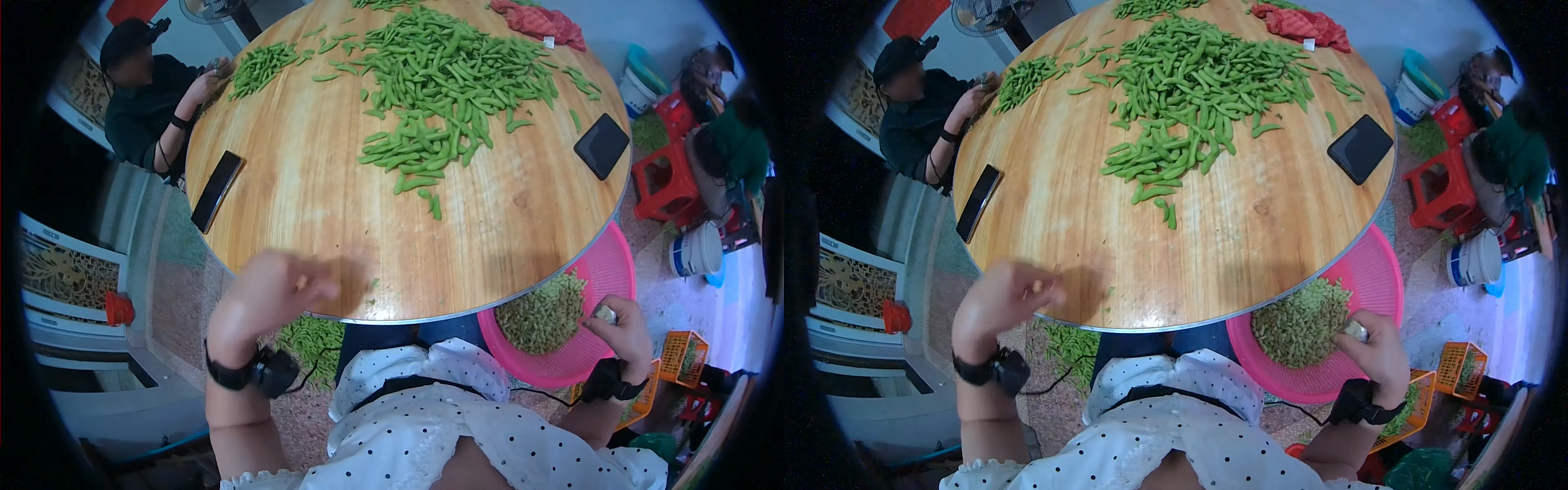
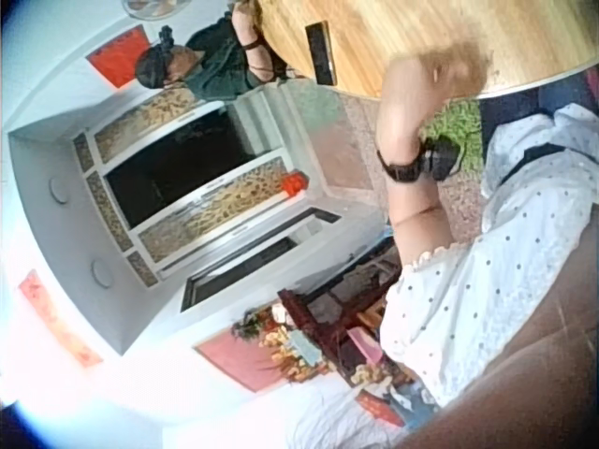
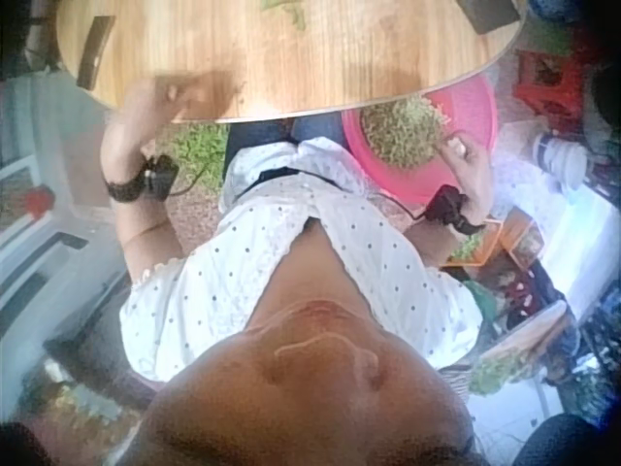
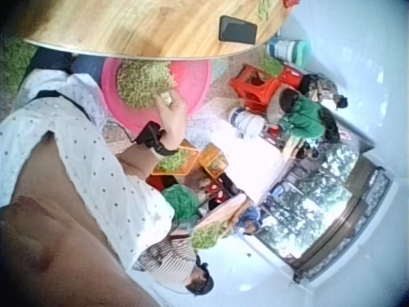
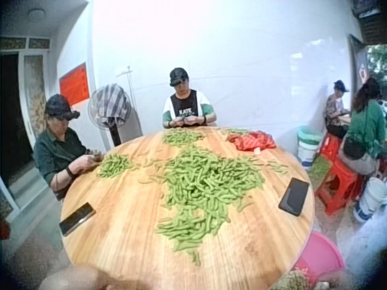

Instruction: Peeling edamame pods and collecting the beans into a pink bowl.

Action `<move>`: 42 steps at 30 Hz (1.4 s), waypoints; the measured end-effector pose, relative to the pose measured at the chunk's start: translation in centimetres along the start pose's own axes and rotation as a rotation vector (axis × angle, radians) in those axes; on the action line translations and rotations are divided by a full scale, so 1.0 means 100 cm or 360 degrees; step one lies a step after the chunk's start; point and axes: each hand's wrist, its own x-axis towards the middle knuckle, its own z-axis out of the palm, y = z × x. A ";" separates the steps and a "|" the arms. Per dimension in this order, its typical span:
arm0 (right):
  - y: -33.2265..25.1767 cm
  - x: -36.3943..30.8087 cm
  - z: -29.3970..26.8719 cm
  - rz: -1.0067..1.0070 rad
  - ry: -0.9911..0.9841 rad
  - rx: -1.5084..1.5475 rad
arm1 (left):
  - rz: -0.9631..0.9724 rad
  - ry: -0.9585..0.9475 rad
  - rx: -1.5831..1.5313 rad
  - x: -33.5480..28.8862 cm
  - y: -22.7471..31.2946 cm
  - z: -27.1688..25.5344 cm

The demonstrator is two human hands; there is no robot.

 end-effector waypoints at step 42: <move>-0.135 0.086 0.121 -0.0487 -0.0871 0.1069 | 0.0624 0.0801 -0.0809 0.055 0.037 0.080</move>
